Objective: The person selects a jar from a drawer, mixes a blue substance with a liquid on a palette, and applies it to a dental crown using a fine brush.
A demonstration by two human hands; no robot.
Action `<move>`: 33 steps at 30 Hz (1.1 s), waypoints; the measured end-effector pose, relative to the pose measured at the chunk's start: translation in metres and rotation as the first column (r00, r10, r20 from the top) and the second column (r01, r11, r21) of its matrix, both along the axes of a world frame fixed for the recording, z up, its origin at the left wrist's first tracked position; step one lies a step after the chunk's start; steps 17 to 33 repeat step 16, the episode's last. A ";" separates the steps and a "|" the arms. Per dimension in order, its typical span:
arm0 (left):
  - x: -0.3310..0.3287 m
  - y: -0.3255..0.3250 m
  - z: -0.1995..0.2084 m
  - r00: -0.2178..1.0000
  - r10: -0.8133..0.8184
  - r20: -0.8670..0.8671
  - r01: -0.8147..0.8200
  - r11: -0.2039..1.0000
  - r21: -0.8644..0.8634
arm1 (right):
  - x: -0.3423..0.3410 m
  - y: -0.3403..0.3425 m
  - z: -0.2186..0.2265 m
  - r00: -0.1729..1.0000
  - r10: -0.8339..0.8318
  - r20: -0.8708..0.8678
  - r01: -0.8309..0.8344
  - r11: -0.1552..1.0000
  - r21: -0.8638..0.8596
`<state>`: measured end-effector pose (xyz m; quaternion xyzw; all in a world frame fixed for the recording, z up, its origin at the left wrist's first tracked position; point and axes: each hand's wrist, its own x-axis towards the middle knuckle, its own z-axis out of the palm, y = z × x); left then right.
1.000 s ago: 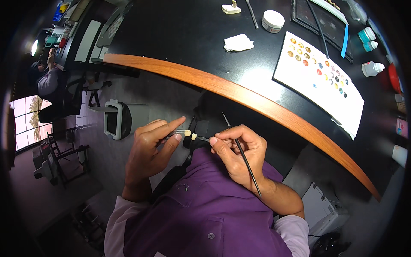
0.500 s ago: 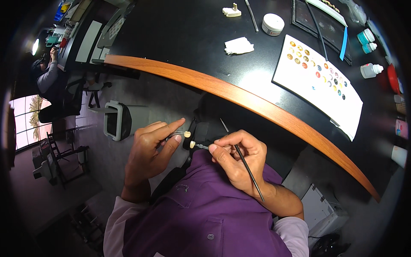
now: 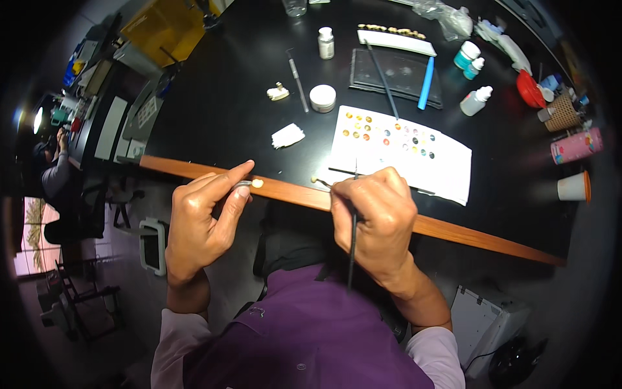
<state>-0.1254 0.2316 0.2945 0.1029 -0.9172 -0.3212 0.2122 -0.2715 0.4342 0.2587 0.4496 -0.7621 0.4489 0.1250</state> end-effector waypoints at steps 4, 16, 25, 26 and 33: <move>-0.024 0.001 0.015 0.999 -0.037 0.029 0.038 0.999 -0.025 | -0.007 0.010 0.007 0.997 -0.051 -0.055 0.051 0.999 -0.003; -0.142 -0.017 0.048 0.884 -0.454 -0.107 0.370 0.823 -0.431 | -0.089 0.084 -0.001 0.856 -0.245 0.455 0.325 0.940 -0.106; -0.142 -0.017 0.048 0.884 -0.454 -0.107 0.370 0.823 -0.431 | -0.089 0.084 -0.001 0.856 -0.245 0.455 0.325 0.940 -0.106; -0.142 -0.017 0.048 0.884 -0.454 -0.107 0.370 0.823 -0.431 | -0.089 0.084 -0.001 0.856 -0.245 0.455 0.325 0.940 -0.106; -0.142 -0.017 0.048 0.884 -0.454 -0.107 0.370 0.823 -0.431 | -0.089 0.084 -0.001 0.856 -0.245 0.455 0.325 0.940 -0.106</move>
